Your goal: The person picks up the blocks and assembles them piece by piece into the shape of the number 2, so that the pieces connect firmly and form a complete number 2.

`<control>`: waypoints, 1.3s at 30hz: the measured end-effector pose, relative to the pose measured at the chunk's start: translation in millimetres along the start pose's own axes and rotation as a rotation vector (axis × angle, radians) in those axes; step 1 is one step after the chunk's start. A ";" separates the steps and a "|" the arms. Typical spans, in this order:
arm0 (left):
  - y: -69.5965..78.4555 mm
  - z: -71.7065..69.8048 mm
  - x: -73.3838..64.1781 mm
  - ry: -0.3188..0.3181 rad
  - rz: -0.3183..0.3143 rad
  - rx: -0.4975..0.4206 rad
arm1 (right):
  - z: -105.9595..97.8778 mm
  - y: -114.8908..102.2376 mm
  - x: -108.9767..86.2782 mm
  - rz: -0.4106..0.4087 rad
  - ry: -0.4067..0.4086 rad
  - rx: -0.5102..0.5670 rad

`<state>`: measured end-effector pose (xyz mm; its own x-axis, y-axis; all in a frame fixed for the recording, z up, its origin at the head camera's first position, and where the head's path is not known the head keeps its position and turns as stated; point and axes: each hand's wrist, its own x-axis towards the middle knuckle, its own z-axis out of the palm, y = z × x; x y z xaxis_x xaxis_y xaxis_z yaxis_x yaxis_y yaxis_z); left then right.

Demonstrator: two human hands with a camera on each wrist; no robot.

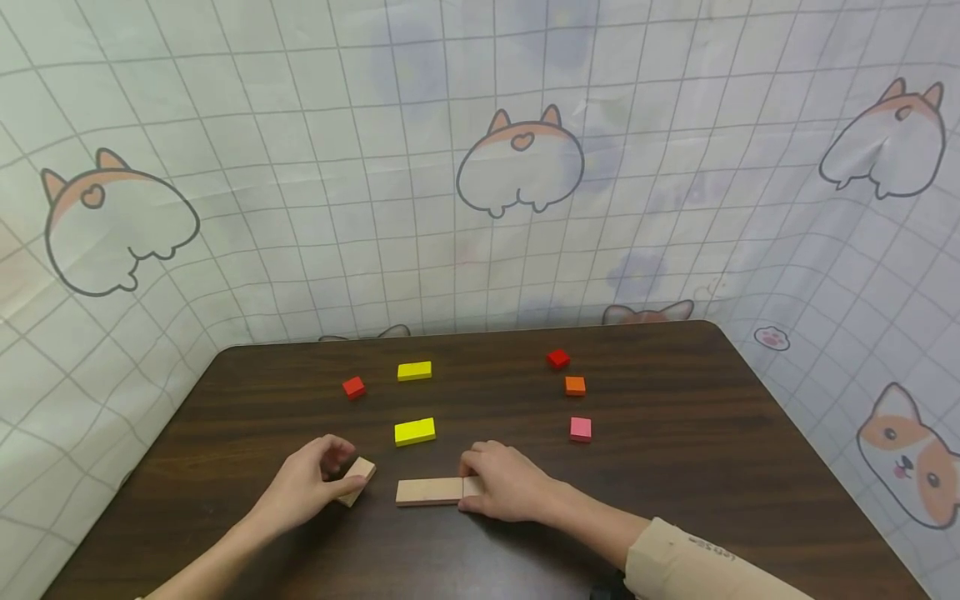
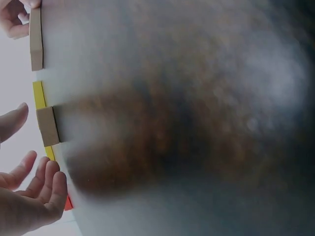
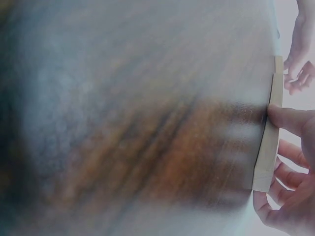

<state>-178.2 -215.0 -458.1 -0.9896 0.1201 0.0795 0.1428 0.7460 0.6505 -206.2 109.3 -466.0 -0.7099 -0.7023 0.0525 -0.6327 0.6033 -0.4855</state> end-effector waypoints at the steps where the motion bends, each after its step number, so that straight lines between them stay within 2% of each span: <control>1: -0.3 0.2 0.3 -0.001 -0.010 -0.002 | -0.1 0.0 -0.1 0.000 0.000 -0.001; 8: -1.0 2.8 1.2 -0.026 -0.078 -0.057 | -1.2 -0.8 -0.7 -0.006 -0.002 -0.004; 11: -0.7 4.0 1.1 -0.037 -0.089 -0.059 | -1.2 -1.1 -0.7 -0.009 -0.001 -0.006; 27: 7.8 6.4 1.8 -0.054 -0.085 0.025 | -0.6 -1.9 -0.9 0.008 -0.006 -0.008; 39: 10.5 8.7 7.3 -0.067 -0.084 0.034 | -0.4 -1.4 -1.0 0.010 -0.004 -0.004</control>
<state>-183.8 -200.5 -457.3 -0.9948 0.0989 -0.0257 0.0611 0.7772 0.6263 -204.7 109.3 -465.1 -0.7152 -0.6975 0.0443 -0.6267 0.6119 -0.4825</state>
